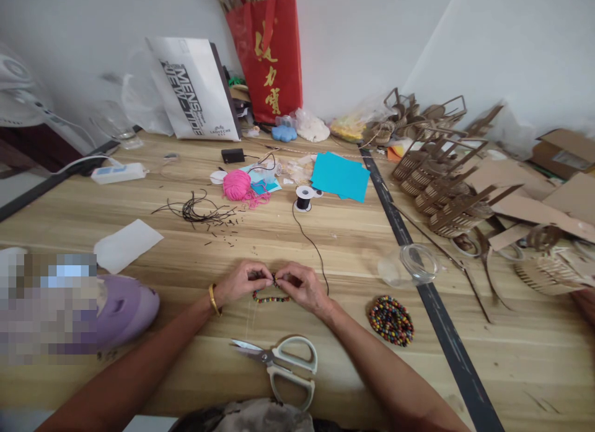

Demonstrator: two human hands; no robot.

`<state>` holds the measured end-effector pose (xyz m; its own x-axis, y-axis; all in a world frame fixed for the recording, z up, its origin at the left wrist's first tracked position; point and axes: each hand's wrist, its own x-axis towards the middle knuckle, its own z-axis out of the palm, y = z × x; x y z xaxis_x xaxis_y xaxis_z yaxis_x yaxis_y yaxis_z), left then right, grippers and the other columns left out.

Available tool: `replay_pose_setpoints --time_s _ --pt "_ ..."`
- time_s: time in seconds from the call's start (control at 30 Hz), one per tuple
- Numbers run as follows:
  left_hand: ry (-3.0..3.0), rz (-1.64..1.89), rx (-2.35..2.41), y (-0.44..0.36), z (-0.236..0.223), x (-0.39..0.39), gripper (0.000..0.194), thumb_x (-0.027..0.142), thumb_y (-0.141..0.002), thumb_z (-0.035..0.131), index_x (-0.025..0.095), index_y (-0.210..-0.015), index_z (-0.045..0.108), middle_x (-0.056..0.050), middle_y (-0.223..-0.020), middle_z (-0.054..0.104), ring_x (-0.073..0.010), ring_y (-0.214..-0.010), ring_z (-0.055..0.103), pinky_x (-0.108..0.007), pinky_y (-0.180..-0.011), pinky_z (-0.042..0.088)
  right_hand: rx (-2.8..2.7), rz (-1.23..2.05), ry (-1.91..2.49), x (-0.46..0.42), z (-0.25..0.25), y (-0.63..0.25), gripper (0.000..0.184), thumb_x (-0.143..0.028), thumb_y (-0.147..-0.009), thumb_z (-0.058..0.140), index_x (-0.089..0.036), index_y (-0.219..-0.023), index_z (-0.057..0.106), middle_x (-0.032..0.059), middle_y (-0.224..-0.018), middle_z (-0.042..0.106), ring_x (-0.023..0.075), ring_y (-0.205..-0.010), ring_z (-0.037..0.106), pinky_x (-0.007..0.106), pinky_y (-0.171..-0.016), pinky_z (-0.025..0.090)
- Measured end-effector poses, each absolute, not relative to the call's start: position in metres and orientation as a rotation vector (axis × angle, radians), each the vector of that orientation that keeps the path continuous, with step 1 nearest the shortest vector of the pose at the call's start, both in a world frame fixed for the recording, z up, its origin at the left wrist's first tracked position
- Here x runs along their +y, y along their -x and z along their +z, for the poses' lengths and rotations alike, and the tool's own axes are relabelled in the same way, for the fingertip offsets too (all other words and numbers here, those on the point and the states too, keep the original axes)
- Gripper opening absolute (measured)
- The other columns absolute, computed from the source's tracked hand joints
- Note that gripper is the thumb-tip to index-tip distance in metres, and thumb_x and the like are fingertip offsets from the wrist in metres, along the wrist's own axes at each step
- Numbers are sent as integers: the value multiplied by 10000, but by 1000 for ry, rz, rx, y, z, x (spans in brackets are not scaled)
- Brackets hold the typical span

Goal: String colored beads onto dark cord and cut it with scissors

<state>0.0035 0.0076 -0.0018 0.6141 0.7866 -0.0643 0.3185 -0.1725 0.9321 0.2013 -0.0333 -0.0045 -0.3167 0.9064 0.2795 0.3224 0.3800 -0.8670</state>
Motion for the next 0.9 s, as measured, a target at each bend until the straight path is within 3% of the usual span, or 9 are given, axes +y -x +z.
replay_pose_setpoints --time_s 0.4,0.9 --pt "-1743 523 895 -4 4 7 131 238 -742 638 122 -746 699 -34 -713 682 -124 -667 578 -213 -638 445 -1877 882 996 -32 -5 -202 214 -350 -882 591 -159 -823 668 68 -768 646 148 -681 574 253 -599 442" --pt "-1738 518 902 -4 4 7 137 236 -746 636 114 -752 698 -44 -723 682 -132 -673 583 -221 -640 446 -1864 875 1029 -35 -6 -201 185 -337 -870 603 -162 -849 658 48 -767 619 110 -584 516 215 -515 403"
